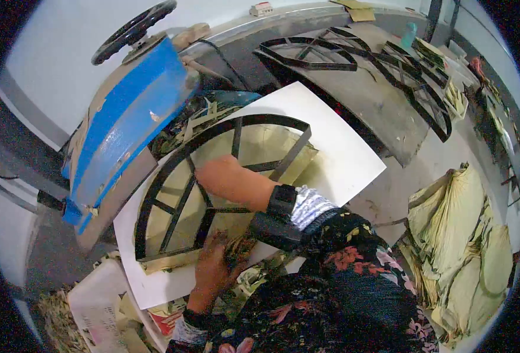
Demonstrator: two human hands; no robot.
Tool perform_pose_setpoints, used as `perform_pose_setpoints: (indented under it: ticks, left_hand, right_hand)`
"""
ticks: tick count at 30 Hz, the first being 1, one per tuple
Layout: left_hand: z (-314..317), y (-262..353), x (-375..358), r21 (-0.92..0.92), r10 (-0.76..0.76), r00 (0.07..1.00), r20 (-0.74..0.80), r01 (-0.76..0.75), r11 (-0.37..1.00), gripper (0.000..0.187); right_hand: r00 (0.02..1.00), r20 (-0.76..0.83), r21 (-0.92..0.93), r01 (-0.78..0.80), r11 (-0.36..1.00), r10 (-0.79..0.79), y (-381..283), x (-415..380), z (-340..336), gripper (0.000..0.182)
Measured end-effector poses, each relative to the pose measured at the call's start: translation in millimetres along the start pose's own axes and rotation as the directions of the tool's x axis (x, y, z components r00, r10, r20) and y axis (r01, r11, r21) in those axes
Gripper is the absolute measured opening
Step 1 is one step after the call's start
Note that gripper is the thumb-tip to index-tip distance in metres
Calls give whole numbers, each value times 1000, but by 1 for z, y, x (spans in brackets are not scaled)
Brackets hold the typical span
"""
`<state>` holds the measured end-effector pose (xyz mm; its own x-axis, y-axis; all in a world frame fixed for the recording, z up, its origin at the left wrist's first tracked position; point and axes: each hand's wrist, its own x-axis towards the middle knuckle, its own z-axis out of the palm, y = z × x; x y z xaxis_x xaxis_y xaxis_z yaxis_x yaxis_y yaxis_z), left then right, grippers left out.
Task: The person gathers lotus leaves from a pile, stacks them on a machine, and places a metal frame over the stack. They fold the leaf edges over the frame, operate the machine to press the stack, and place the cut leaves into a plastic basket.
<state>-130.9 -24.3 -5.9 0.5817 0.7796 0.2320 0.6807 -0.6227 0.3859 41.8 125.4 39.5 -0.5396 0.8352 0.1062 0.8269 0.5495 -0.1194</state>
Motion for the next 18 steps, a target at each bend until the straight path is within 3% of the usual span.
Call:
perform_pose_setpoints:
  ticks: [11, 18]
  left_hand:
    - [1, 3, 1, -32, 36, 998, -51, -37, 999, 70]
    - [9, -7, -4, -40, 154, 983, -97, -159, 986, 70]
  right_hand:
    - [998, 8, 32, -62, 998, 62, -3, 1, 22, 18]
    - [998, 3, 55, -59, 997, 59, -3, 1, 23, 20]
